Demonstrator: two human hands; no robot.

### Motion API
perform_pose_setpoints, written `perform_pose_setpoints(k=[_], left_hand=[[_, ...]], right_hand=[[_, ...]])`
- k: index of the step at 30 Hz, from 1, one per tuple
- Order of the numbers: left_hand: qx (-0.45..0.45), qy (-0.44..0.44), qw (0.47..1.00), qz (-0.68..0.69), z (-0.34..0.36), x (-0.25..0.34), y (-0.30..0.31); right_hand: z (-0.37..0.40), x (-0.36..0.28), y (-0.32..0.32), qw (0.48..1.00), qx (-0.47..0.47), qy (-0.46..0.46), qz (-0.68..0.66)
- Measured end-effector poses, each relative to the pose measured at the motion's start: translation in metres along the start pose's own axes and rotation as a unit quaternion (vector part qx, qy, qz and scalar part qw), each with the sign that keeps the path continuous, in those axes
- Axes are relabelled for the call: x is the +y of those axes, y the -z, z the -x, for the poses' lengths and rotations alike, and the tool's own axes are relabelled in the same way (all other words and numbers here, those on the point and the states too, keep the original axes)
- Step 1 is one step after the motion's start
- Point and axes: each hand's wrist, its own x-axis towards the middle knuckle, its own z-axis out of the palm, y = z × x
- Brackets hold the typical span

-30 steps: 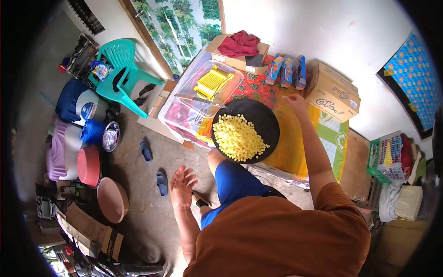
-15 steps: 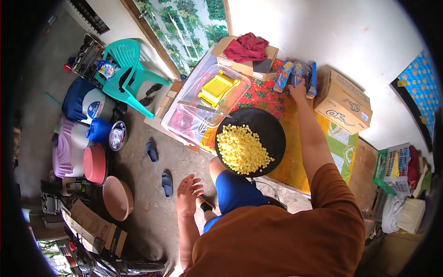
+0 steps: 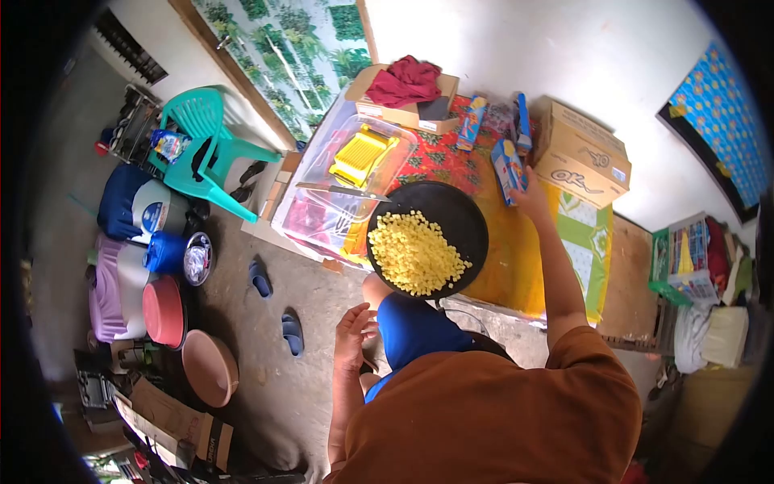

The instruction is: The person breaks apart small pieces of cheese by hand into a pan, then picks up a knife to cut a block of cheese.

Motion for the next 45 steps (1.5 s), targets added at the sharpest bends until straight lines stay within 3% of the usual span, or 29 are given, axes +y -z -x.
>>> perform_pose_setpoints(k=[3, 6, 8, 12, 14, 21, 23, 26, 30, 33, 36, 39, 45], left_hand=[[-0.010, -0.059, 0.985, -0.160, -0.021, -0.008, 0.018], [0.042, -0.233, 0.909, -0.343, -0.058, 0.009, 0.025], [0.058, -0.319, 0.874, -0.361, -0.095, 0.022, 0.028], [0.099, -0.339, 0.812, -0.465, -0.160, 0.059, 0.015], [0.121, -0.325, 0.740, -0.576, -0.185, 0.079, 0.006], [0.198, -0.202, 0.579, -0.765, -0.249, 0.119, -0.004], [0.194, -0.200, 0.548, -0.788, -0.262, 0.124, -0.003], [0.184, -0.212, 0.487, -0.827, -0.276, 0.128, 0.002], [0.183, -0.235, 0.469, -0.831, -0.291, 0.134, 0.003], [0.161, -0.224, 0.435, -0.857, -0.301, 0.139, 0.003], [0.139, -0.266, 0.387, -0.872, -0.311, 0.139, 0.017], [0.104, -0.241, 0.450, -0.853, -0.278, 0.159, 0.003], [0.051, -0.268, 0.732, -0.625, -0.208, 0.153, -0.011]], right_hand=[[0.076, -0.053, 0.037, 0.998, -0.050, -0.036, 0.025], [0.124, -0.056, 0.040, 0.998, -0.045, -0.039, 0.015], [0.143, -0.073, 0.046, 0.993, -0.074, -0.088, 0.029], [0.146, -0.055, 0.024, 0.999, 0.006, -0.033, 0.024], [0.138, -0.055, 0.016, 0.995, 0.061, 0.020, 0.081], [0.108, -0.072, 0.004, 0.993, 0.008, -0.108, 0.052], [0.107, -0.087, 0.014, 0.984, -0.018, -0.154, 0.086], [0.108, -0.080, 0.007, 0.985, 0.000, -0.134, 0.105], [0.108, -0.081, 0.007, 0.985, 0.005, -0.125, 0.117], [0.109, -0.084, 0.007, 0.986, 0.013, -0.126, 0.109], [0.113, -0.085, 0.009, 0.988, 0.022, -0.117, 0.101], [0.110, -0.075, 0.008, 0.988, 0.018, -0.120, 0.091], [0.106, -0.077, 0.021, 0.981, -0.056, -0.184, 0.017]])
